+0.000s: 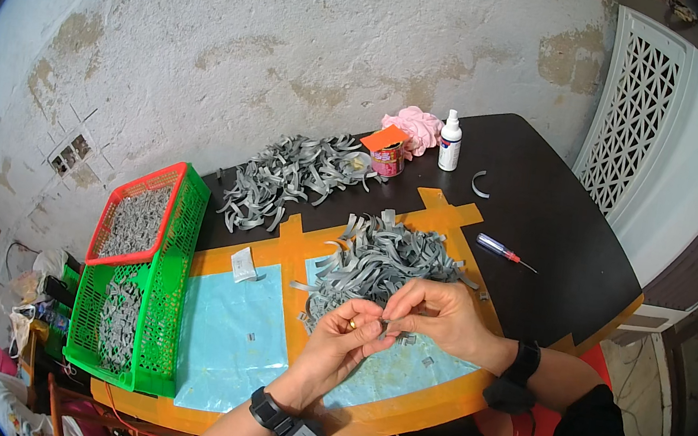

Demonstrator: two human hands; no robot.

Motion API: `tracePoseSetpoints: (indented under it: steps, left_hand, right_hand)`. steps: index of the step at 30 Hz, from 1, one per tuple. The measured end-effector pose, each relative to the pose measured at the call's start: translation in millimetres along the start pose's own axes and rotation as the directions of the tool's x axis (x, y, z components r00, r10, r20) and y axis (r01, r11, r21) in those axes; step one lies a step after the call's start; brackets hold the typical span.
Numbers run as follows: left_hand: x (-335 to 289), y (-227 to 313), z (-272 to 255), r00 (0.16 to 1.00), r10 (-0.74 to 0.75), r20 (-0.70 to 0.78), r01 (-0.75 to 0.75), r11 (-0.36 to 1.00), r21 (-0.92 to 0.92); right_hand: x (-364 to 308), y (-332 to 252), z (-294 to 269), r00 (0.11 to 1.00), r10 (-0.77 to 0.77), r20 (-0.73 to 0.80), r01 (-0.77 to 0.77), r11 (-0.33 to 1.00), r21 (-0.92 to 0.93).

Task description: The person is manually preparing or sorting small grey shoe components, possibly attaching small rings or eyelets.

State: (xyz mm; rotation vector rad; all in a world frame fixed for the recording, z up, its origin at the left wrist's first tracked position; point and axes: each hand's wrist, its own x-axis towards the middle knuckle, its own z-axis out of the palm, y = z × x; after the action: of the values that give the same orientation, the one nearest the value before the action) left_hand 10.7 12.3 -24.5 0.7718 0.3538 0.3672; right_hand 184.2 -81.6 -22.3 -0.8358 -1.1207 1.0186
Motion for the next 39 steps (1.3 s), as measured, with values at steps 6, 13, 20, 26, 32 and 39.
tracePoseSetpoints:
  steps: [6,13,20,26,32,39]
  left_hand:
    - [0.1,1.8,-6.6,0.996,-0.082,0.024,0.082,0.997,0.001]
    - [-0.1,4.7,-7.4,0.989,-0.144,-0.024,0.145,0.988,0.053]
    - [-1.5,5.8,-4.8,0.992,-0.124,-0.02,0.126,0.981,0.145]
    - [-5.1,2.5,3.8,0.975,0.22,0.018,-0.19,0.794,0.578]
    - [-6.4,-0.1,10.1,0.943,0.334,0.006,-0.263,0.729,0.632]
    - [-7.4,0.2,7.9,0.931,0.364,0.034,-0.287,0.671,0.684]
  right_hand:
    - [-1.1,1.3,0.5,1.0,0.0,-0.022,-0.001,0.999,-0.054]
    - [-2.0,-0.9,-0.6,0.99,0.137,-0.022,-0.138,0.988,-0.07]
    - [0.1,-2.2,-7.1,0.973,0.23,0.033,-0.227,0.972,-0.066]
    - [0.9,0.9,-10.5,0.962,0.261,0.086,-0.265,0.963,0.041]
    - [0.4,-3.1,-13.0,0.934,0.316,0.168,-0.333,0.939,0.081]
    - [2.8,-10.0,-18.4,0.907,0.377,0.188,-0.395,0.916,0.066]
